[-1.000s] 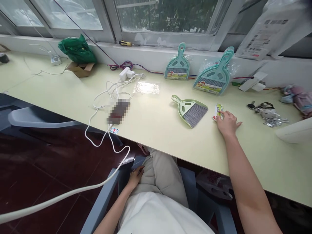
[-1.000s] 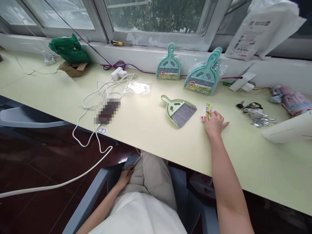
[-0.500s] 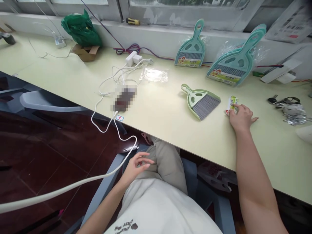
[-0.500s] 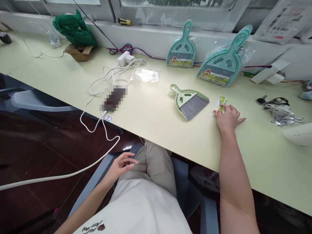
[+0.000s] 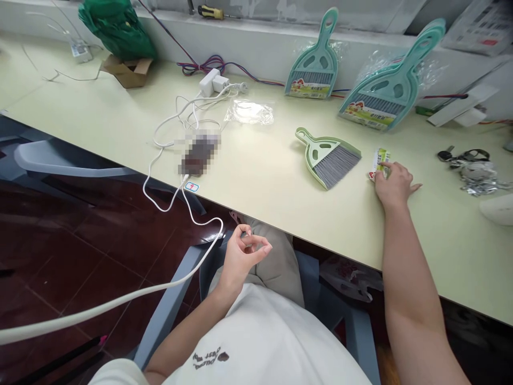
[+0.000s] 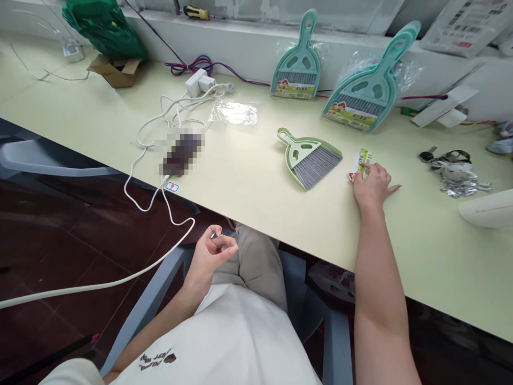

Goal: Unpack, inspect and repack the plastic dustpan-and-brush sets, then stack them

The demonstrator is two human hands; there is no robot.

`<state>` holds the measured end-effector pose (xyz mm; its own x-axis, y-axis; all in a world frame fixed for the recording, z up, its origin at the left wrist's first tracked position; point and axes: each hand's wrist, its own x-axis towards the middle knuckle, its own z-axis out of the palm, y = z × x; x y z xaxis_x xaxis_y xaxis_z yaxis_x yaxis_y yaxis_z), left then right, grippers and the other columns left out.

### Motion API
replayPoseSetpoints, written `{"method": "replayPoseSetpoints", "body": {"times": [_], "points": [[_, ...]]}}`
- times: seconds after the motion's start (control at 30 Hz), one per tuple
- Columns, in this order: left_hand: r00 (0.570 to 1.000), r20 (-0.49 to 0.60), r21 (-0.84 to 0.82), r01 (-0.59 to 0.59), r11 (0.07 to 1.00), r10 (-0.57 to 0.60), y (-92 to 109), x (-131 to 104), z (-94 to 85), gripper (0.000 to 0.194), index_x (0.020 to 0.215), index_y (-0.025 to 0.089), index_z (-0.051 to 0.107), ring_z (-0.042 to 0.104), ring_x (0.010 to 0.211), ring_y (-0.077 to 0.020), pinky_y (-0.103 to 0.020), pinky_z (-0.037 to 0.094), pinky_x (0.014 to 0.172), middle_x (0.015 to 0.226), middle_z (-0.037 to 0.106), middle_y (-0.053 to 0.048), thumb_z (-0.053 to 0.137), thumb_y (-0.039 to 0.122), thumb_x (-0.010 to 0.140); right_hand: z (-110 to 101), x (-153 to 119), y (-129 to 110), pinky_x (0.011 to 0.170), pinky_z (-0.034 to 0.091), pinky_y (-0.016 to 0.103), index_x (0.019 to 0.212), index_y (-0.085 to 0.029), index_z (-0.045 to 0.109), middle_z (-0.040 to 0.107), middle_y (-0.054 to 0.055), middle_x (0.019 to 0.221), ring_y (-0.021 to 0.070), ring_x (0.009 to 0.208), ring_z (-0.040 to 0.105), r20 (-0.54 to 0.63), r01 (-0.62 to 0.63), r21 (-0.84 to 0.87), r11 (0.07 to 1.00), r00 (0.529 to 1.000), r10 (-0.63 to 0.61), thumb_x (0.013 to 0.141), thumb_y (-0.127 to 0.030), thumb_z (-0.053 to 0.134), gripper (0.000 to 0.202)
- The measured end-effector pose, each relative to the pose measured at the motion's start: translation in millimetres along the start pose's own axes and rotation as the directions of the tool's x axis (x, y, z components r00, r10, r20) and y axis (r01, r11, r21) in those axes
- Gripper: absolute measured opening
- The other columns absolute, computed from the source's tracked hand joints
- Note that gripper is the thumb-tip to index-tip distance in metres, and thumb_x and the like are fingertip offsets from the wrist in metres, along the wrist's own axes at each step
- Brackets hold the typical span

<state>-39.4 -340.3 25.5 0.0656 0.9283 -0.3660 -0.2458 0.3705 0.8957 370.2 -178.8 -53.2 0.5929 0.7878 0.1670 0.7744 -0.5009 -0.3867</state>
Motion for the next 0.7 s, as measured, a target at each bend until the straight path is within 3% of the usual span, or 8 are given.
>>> {"method": "replayPoseSetpoints", "body": {"times": [0.3, 0.4, 0.5, 0.63, 0.7], "points": [[0.995, -0.021, 0.035, -0.097, 0.995, 0.098, -5, 0, -1.0, 0.049, 0.079, 0.022, 0.025, 0.041, 0.061, -0.0087, -0.023, 0.031, 0.062, 0.071, 0.066, 0.003, 0.072, 0.016, 0.069, -3, -1, -3, 0.101, 0.012, 0.061, 0.122, -0.031, 0.052, 0.039, 0.01, 0.141, 0.0224, 0.126, 0.029, 0.023, -0.002, -0.035, 0.999, 1.0, 0.002, 0.089, -0.033, 0.038, 0.036], [0.992, -0.003, 0.034, -0.126, 0.991, 0.126, -8, 2, -3.6, 0.052, 0.082, 0.023, 0.028, 0.046, 0.063, -0.0101, -0.024, 0.033, 0.064, 0.068, 0.064, 0.004, 0.078, 0.019, 0.065, -2, -1, -2, 0.101, 0.013, 0.061, 0.123, -0.032, 0.051, 0.04, 0.009, 0.141, 0.022, 0.126, 0.03, 0.022, -0.002, -0.037, 0.999, 1.0, 0.003, 0.089, -0.032, 0.038, 0.036], [0.977, 0.012, 0.114, -0.212, 0.971, 0.212, -12, 4, -5.5, 0.046, 0.083, 0.022, 0.039, 0.049, 0.07, -0.0114, -0.024, 0.035, 0.066, 0.079, 0.062, 0.001, 0.08, 0.022, 0.062, -2, -1, -1, 0.102, 0.011, 0.061, 0.123, -0.031, 0.051, 0.04, 0.009, 0.142, 0.0222, 0.127, 0.029, 0.021, -0.003, -0.029, 1.0, 1.0, 0.003, 0.089, -0.033, 0.039, 0.036], [0.937, 0.085, 0.279, -0.35, 0.894, 0.34, -18, 8, -13.6, 0.012, 0.08, 0.02, 0.056, 0.053, 0.088, -0.0162, -0.027, 0.039, 0.073, 0.092, 0.058, -0.004, 0.061, 0.03, 0.082, -2, -1, -1, 0.103, 0.011, 0.06, 0.123, -0.031, 0.051, 0.04, 0.009, 0.142, 0.0221, 0.127, 0.028, 0.023, 0.007, -0.033, 0.999, 1.0, -0.006, 0.089, -0.034, 0.038, 0.037], [0.925, 0.161, 0.399, -0.381, 0.834, 0.345, -28, 14, -25.4, 0.018, 0.08, 0.02, 0.06, 0.053, 0.094, -0.0186, -0.029, 0.04, 0.077, 0.096, 0.059, -0.006, 0.049, 0.031, 0.089, -2, -1, -1, 0.102, 0.012, 0.06, 0.123, -0.031, 0.05, 0.039, 0.009, 0.142, 0.0221, 0.127, 0.027, 0.027, 0.01, -0.035, 0.999, 1.0, -0.009, 0.089, -0.034, 0.037, 0.037]]}}
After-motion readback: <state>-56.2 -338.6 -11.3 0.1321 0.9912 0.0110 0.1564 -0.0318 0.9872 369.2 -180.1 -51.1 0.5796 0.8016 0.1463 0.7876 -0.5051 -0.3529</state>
